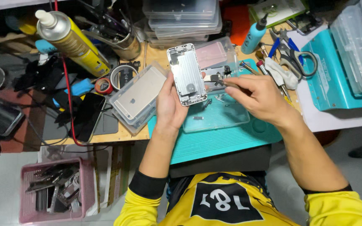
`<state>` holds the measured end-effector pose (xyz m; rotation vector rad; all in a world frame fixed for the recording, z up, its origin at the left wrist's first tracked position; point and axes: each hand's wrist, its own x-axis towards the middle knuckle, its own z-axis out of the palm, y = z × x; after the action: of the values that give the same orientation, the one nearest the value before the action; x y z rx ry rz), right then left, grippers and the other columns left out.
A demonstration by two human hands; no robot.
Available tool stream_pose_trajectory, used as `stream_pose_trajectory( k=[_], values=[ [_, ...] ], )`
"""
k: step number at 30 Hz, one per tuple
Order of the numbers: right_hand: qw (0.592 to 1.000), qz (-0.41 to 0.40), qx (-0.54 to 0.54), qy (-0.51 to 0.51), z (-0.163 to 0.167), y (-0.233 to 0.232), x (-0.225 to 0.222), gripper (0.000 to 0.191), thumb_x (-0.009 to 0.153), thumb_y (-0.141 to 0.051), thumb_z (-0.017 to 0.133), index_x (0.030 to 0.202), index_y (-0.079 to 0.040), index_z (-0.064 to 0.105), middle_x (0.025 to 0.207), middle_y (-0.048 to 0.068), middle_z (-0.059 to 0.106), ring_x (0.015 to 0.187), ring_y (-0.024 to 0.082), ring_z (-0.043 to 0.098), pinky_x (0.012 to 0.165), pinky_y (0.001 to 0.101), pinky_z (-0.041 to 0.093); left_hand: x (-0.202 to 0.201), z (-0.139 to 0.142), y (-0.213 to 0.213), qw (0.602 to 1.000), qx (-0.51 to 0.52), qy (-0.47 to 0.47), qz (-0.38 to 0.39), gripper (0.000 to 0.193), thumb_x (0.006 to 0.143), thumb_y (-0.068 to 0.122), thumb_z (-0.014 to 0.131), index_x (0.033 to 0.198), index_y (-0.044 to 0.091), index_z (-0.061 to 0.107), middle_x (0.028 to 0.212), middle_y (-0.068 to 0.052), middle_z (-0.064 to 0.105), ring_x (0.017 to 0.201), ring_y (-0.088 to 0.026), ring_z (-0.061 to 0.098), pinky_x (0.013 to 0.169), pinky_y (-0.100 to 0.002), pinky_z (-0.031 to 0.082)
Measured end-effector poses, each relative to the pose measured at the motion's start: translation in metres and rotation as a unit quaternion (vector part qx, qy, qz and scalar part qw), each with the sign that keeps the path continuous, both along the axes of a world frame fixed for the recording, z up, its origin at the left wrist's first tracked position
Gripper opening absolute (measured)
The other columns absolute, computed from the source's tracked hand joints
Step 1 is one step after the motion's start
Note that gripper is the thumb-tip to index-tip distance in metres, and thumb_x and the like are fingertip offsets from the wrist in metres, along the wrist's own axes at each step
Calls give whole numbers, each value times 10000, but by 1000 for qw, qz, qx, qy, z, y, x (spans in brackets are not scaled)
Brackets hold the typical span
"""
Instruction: The person disassembles a smartphone at a repair bench, holding the opened phone frame in one hand while using a brush and small tools with the other hand to clean and remove internal components. They spray the phone with an aerosol can, pick out small parts with tweezers, and continue brushing the interior frame.
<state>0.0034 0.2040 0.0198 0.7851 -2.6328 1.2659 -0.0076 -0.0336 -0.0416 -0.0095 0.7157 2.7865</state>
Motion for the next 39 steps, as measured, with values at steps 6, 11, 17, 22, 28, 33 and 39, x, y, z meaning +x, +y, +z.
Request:
stream_pose_trajectory(
  k=[6,11,17,22,28,33,39],
  values=[
    [990,74,33,118,22,-34,-2,186,926,-71,779,1109,-42,766,823,111,635,650,220,589,601,335,467,4,-5,-6,997,14,72,-39,573,1153,388,271,1459,-52,472,1401,-222,605,1298,-344,604,1143,-469,475],
    [982,106,9,156,23,-53,-7,245,849,-28,809,1087,-52,755,938,80,641,740,201,634,635,315,499,1,-22,-7,999,49,16,-13,388,1167,314,385,1385,33,540,1314,-138,653,1206,-254,635,1080,-434,493],
    [981,107,25,158,21,-57,-6,240,833,-8,805,1065,-54,759,966,77,632,749,195,657,648,308,525,-3,-33,-7,999,44,-6,9,331,1149,257,440,1364,32,551,1291,-121,664,1189,-238,640,1075,-418,494],
    [979,104,42,168,21,-56,-6,204,833,-36,817,1027,-54,755,962,78,634,745,199,659,650,313,532,-3,-32,-3,998,57,0,0,333,1146,251,441,1364,27,557,1290,-131,667,1185,-241,644,1078,-417,495],
    [980,94,44,169,18,-50,-7,193,841,-43,812,1027,-60,760,952,77,636,726,194,648,632,312,517,-8,-31,1,999,48,6,-6,342,1147,265,447,1345,15,569,1267,-140,678,1164,-244,657,1050,-412,516],
    [983,66,33,170,15,-44,-12,199,871,-31,807,1063,-53,762,977,80,640,732,174,640,639,298,509,-20,-27,9,1000,14,14,9,352,1144,274,458,1336,5,578,1253,-136,680,1140,-225,665,1026,-388,533],
    [981,63,19,181,11,-39,-12,200,874,-24,811,1067,-26,759,972,90,639,736,172,640,638,293,508,-23,-22,15,1000,11,13,13,325,1141,254,475,1335,16,581,1242,-111,682,1135,-206,663,1007,-374,534]
  ],
)
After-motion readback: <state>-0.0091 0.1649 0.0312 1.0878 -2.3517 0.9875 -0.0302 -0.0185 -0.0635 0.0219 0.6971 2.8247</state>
